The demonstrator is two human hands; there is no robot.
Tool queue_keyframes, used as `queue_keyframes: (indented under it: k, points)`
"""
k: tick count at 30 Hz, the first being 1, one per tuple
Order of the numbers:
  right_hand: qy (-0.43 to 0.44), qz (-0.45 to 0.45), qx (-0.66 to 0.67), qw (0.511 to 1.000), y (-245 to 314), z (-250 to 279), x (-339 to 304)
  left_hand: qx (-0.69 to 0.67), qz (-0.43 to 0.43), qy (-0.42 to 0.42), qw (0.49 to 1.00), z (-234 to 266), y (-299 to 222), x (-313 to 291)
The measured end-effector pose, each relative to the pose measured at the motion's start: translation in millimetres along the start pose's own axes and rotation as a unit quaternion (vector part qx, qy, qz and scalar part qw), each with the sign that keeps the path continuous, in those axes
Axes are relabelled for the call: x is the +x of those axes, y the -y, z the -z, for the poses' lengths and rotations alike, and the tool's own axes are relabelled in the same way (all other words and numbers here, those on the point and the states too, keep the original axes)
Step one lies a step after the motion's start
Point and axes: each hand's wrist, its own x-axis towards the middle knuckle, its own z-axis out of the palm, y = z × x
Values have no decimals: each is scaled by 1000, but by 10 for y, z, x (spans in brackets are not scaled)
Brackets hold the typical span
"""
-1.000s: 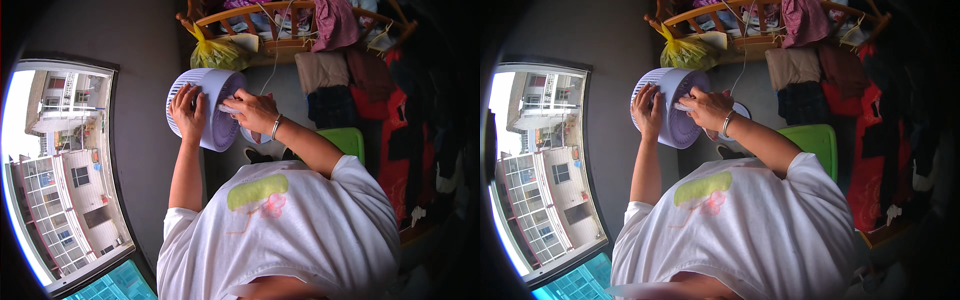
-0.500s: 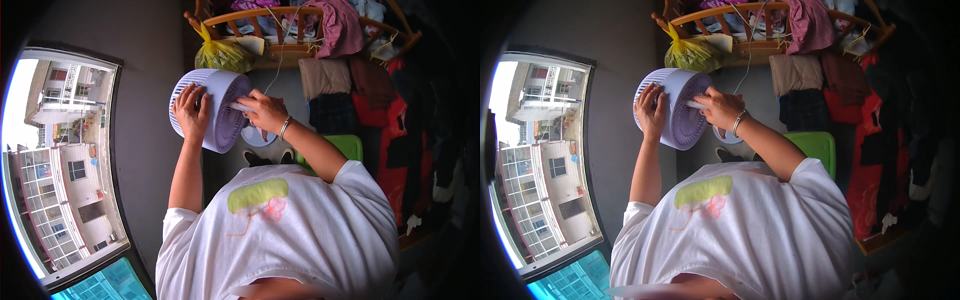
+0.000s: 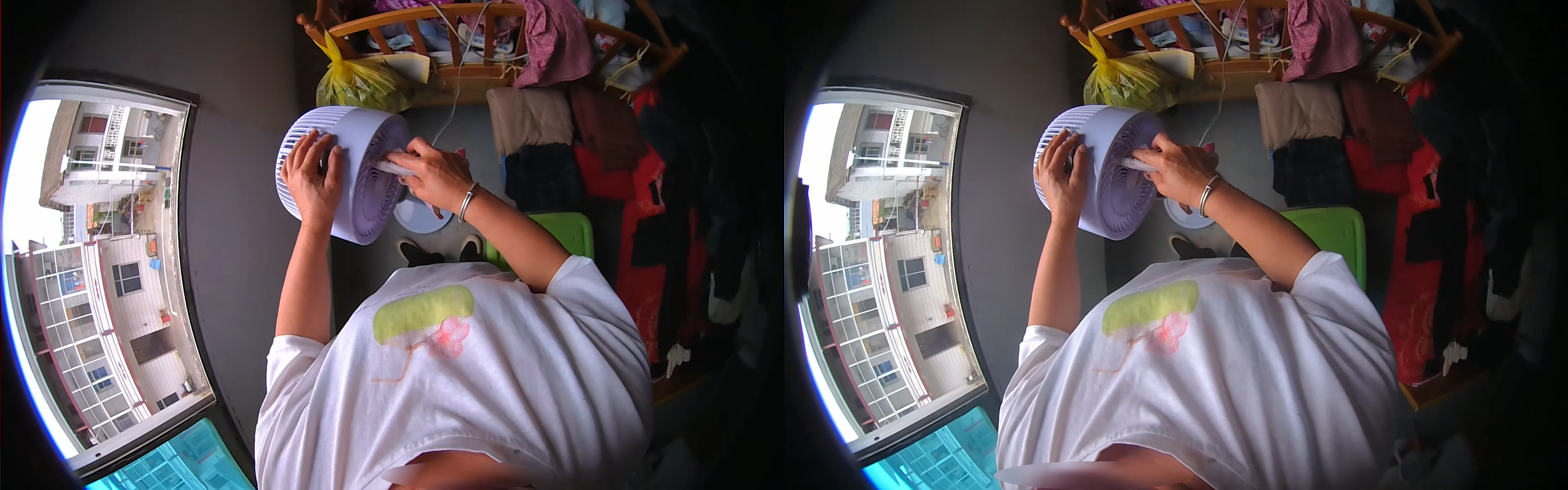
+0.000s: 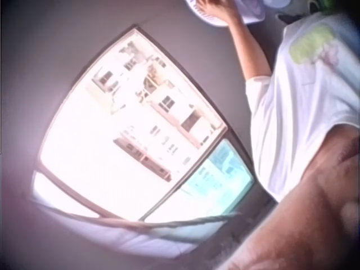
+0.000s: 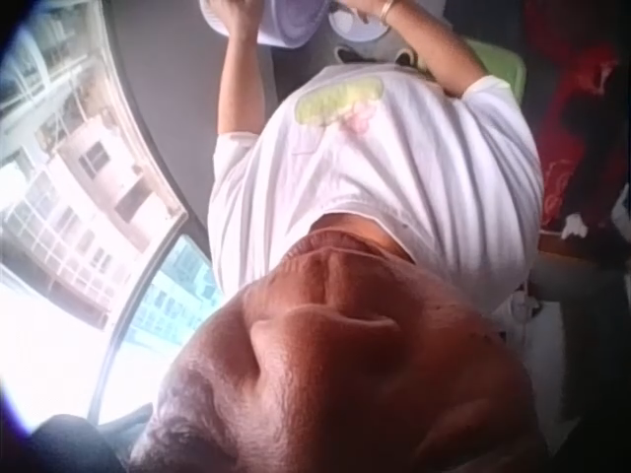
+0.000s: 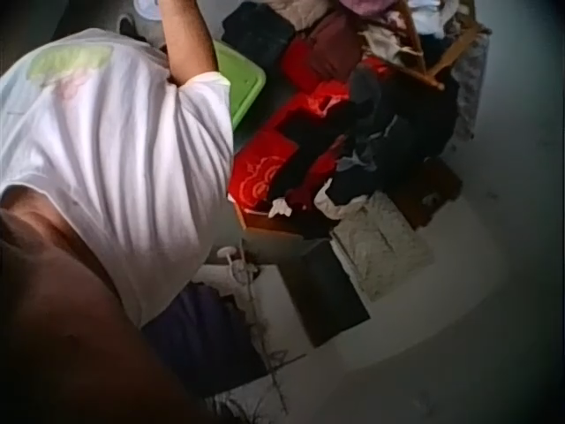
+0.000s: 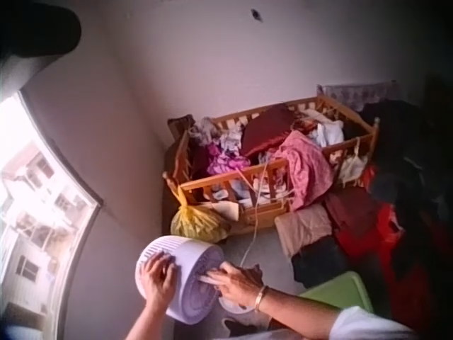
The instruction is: Cleaning a portable electric fan with a cloth.
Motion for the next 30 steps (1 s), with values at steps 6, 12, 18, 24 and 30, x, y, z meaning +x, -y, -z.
queue_keyframes:
  k: [6, 12, 18, 24, 30]
  points:
    - [6, -13, -9, 1000, -1, 92, -95, -21, 13, -2, 1000, 15, 90, -18]
    - [3, -5, -26, 1000, 87, -71, 53, -21, 1, -7, 1000, -20, 37, -4]
    - [-16, -12, 10, 1000, -118, 40, -59, -28, 14, -2, 1000, 11, 55, -4]
    - [8, -9, -23, 1000, -14, -83, 132, -33, 11, 4, 999, 13, 40, 0]
    - [-39, 14, -2, 999, -200, -85, -46, -30, 9, -2, 999, 5, 57, 20]
